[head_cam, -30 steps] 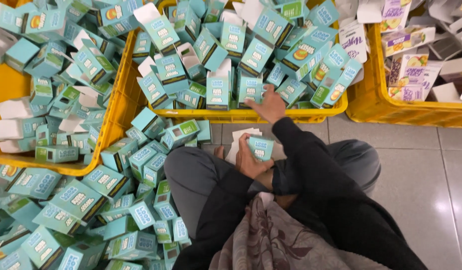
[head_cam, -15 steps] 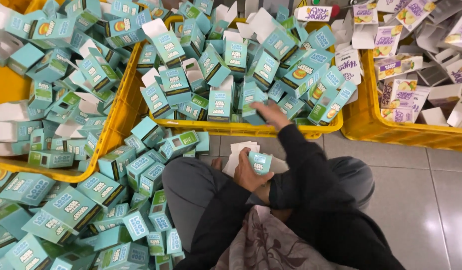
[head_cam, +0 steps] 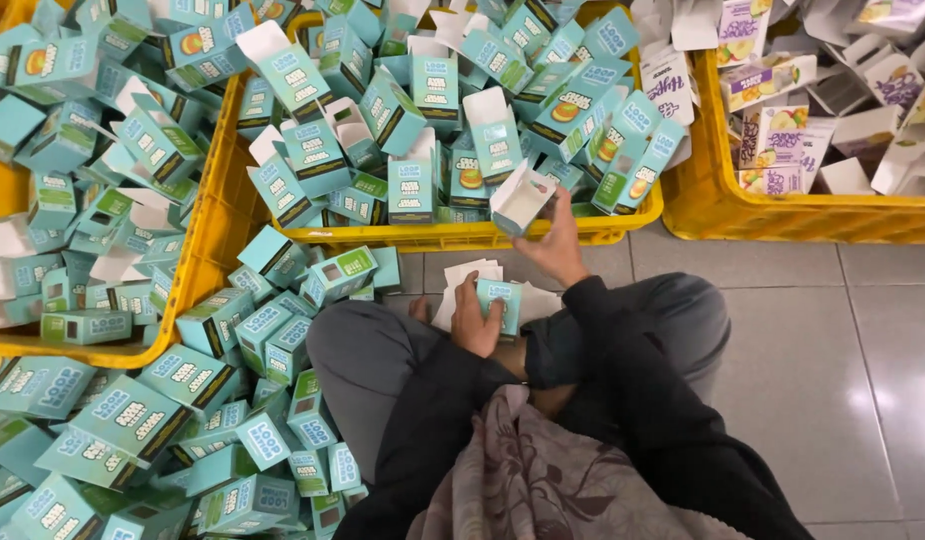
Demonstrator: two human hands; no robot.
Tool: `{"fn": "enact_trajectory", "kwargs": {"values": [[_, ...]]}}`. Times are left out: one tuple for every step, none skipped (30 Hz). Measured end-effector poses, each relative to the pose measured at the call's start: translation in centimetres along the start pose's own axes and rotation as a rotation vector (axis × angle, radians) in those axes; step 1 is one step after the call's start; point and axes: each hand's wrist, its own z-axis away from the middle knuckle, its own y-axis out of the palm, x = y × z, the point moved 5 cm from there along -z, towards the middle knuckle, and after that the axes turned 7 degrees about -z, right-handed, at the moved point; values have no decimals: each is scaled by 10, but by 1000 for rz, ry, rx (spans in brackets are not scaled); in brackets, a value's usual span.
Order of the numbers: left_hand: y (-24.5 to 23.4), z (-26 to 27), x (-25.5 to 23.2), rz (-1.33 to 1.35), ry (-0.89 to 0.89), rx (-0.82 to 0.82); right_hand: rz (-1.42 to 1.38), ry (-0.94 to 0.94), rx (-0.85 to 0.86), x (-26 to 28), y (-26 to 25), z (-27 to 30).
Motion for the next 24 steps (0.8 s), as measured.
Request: {"fn": "enact_trajectory", "kwargs": {"values": [[3,0,3,-4,4,2,-2,-2,-5,-4,0,0],[5,-1,7,-5,6,-14,19,-21,-27,-7,-1,0],[6,-3,11,-7,8,-29,40,-40,-49,-9,0,-1],[7,-4,13,-10,8,-30,37,-40,-50,-8,-1,-3],[8,-4,15,-9,10,-37,55,-47,-62,-5,-1,-5],[10,-5,17,-4,11,-50,73,-55,-69,-3,-1,-8],[12,-5,14,-3,8,-55,71,-57,-63,-6,-5,-6],[9,-5,11,73,19,-104,101,-58,-60,-9,-5,-5],[6,-5,9,148,32,-154,131,-61,-56,-11,-4,-5],[-9,3,-4,150,19,-180,119,-65,-30,-21,-5,-1],[-23,10,-17,241,17,-198,82,-48,-41,-32,-8,2],[-37,17,-31,331,19,-216,46,-30,-54,-43,-12,5],[-52,13,-32,332,9,-241,34,-33,-30,-50,-12,4],[-75,15,-34,422,77,-478,68,-48,-52,-56,-16,6],[-97,20,-35,505,147,-716,101,-64,-74,-62,-20,7],[-121,19,-30,503,137,-736,94,-64,-54,-65,-20,7],[-150,24,-25,525,164,-894,97,-80,-58,-68,-21,7],[-179,31,-19,541,193,-1051,98,-97,-64,-70,-21,8],[-212,38,-9,535,185,-1070,88,-97,-45,-80,-23,9],[-247,48,-4,395,230,-1138,71,-126,-55,-88,-25,10],[-281,59,0,251,273,-1199,53,-155,-65,-97,-27,11],[-308,80,12,245,272,-1205,45,-154,-60,-95,-23,12],[-332,95,24,131,150,-1137,30,-170,-64,-92,-20,13],[-355,106,35,25,37,-1054,24,-187,-80,-89,-24,14]]}}
